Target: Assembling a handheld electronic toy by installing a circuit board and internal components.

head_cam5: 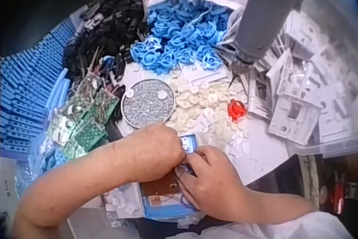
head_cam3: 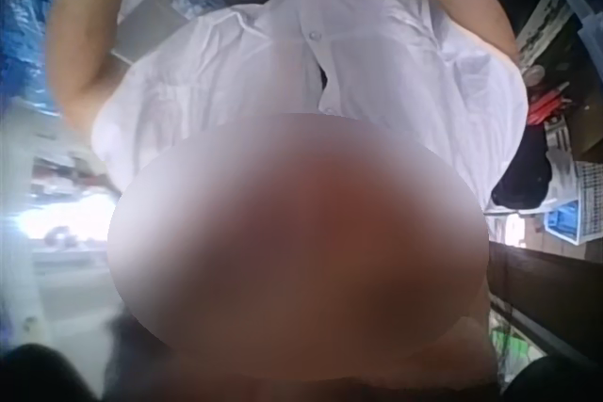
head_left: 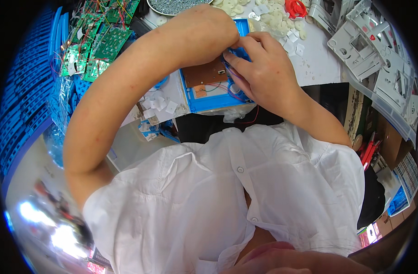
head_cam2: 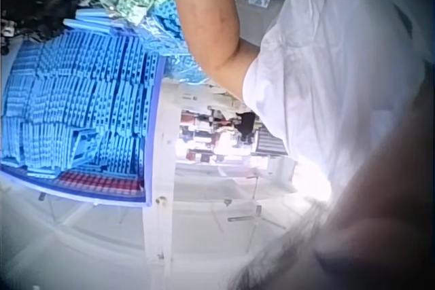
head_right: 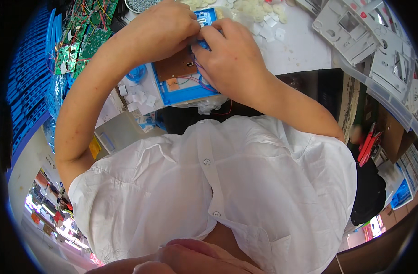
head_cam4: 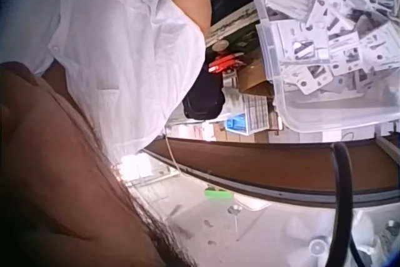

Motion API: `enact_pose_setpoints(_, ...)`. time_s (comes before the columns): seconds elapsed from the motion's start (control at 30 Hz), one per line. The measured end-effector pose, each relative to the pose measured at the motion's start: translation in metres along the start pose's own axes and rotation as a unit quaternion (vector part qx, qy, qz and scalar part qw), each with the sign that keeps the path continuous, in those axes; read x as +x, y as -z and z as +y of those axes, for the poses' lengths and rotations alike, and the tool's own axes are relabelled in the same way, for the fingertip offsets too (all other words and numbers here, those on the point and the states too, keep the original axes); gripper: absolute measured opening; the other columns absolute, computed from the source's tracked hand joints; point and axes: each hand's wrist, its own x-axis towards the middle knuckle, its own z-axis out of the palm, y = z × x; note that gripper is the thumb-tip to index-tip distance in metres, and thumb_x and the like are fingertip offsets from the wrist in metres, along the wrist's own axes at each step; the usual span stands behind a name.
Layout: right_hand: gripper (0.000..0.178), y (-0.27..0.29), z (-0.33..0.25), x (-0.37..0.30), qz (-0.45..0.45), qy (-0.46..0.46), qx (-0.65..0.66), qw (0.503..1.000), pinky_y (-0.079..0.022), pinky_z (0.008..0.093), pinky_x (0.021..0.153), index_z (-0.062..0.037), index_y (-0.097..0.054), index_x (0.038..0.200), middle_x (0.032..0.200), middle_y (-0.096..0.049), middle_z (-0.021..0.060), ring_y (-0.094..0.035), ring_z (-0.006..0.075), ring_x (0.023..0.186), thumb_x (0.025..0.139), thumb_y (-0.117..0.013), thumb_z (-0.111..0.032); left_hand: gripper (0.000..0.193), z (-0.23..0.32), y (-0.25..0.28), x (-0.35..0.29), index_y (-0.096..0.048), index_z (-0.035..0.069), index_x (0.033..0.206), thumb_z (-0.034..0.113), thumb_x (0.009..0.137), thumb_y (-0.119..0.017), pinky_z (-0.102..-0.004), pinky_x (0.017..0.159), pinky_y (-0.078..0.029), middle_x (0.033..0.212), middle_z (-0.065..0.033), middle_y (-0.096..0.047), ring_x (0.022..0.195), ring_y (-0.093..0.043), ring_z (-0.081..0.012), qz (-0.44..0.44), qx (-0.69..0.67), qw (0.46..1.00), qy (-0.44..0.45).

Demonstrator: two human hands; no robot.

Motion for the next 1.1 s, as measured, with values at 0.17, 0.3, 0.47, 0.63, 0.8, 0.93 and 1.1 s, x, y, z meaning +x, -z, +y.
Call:
enact_pose_setpoints(0.17,0.031,-0.005,-0.001,-0.004,0.036,0.021,-0.009,0.999,-0.051,0.0447,0.089,-0.0019,-0.073,0.105,0.109,-0.062,0.0122,-0.058,0.0327,0.109,0.076,-0.075,-0.014,0.01,0.014,-0.012,-0.004,-0.078,0.011,0.085,0.017,0.078,-0.074,-0.0407,0.078,-0.051,0.08,-0.0091,-0.072,0.082,-0.071,-0.0277,0.028,0.058,0.998,0.017)
enact_pose_setpoints(0.3,0.034,-0.002,-0.003,-0.005,0.03,0.011,0.009,0.999,-0.05,0.0452,0.091,-0.001,-0.072,0.109,0.113,-0.062,0.013,-0.057,0.0335,0.112,0.077,-0.076,-0.014,0.011,0.013,-0.02,-0.003,-0.077,0.01,0.084,0.016,0.074,-0.079,-0.04,0.078,-0.052,0.079,-0.0089,-0.074,0.08,-0.073,-0.027,0.068,0.037,0.996,0.037)
enact_pose_setpoints(0.47,0.035,0.0,-0.004,-0.006,0.023,0.008,0.013,1.0,-0.051,0.0427,0.091,-0.0006,-0.072,0.11,0.116,-0.062,0.0125,-0.056,0.0329,0.115,0.077,-0.077,-0.012,0.012,0.005,-0.021,0.007,-0.077,0.009,0.086,0.014,0.076,-0.078,-0.0395,0.079,-0.054,0.082,-0.0099,-0.075,0.081,-0.073,-0.0297,0.028,-0.014,0.992,0.124)
enact_pose_setpoints(0.63,0.034,-0.001,-0.004,-0.004,0.007,0.011,-0.017,1.0,-0.053,0.0397,0.091,-0.0017,-0.072,0.109,0.117,-0.062,0.0097,-0.056,0.0308,0.114,0.077,-0.076,-0.012,0.015,0.001,0.0,0.015,-0.077,0.004,0.082,0.014,0.081,-0.066,-0.0467,0.075,-0.059,0.087,-0.0203,-0.074,0.086,-0.074,-0.0377,-0.086,-0.022,0.984,0.152)
enact_pose_setpoints(0.8,0.034,0.002,-0.003,0.006,-0.036,0.045,-0.061,0.996,-0.054,0.04,0.092,-0.002,-0.072,0.108,0.117,-0.063,0.0077,-0.058,0.0304,0.114,0.076,-0.08,-0.01,0.017,0.002,0.009,0.023,-0.078,0.004,0.089,0.016,0.083,-0.067,-0.0463,0.075,-0.06,0.091,-0.0203,-0.075,0.087,-0.075,-0.0374,-0.14,-0.026,0.977,0.16)
enact_pose_setpoints(0.93,0.035,0.002,0.0,0.003,-0.03,0.064,-0.056,0.996,-0.054,0.0394,0.092,-0.002,-0.072,0.108,0.118,-0.063,0.0074,-0.058,0.03,0.113,0.075,-0.079,-0.008,0.017,0.006,0.004,0.02,-0.077,0.005,0.09,0.017,0.085,-0.067,-0.0461,0.075,-0.06,0.092,-0.0195,-0.076,0.088,-0.075,-0.0358,-0.098,0.003,0.983,0.157)
enact_pose_setpoints(1.1,0.032,-0.004,0.002,0.004,0.034,0.083,-0.023,0.996,-0.053,0.0385,0.087,0.002,-0.072,0.104,0.107,-0.063,0.0089,-0.059,0.0268,0.1,0.074,-0.071,-0.01,0.016,0.002,-0.005,0.014,-0.077,0.006,0.088,0.019,0.084,-0.067,-0.0453,0.073,-0.061,0.089,-0.0181,-0.076,0.087,-0.076,-0.0347,-0.056,0.004,0.989,0.136)
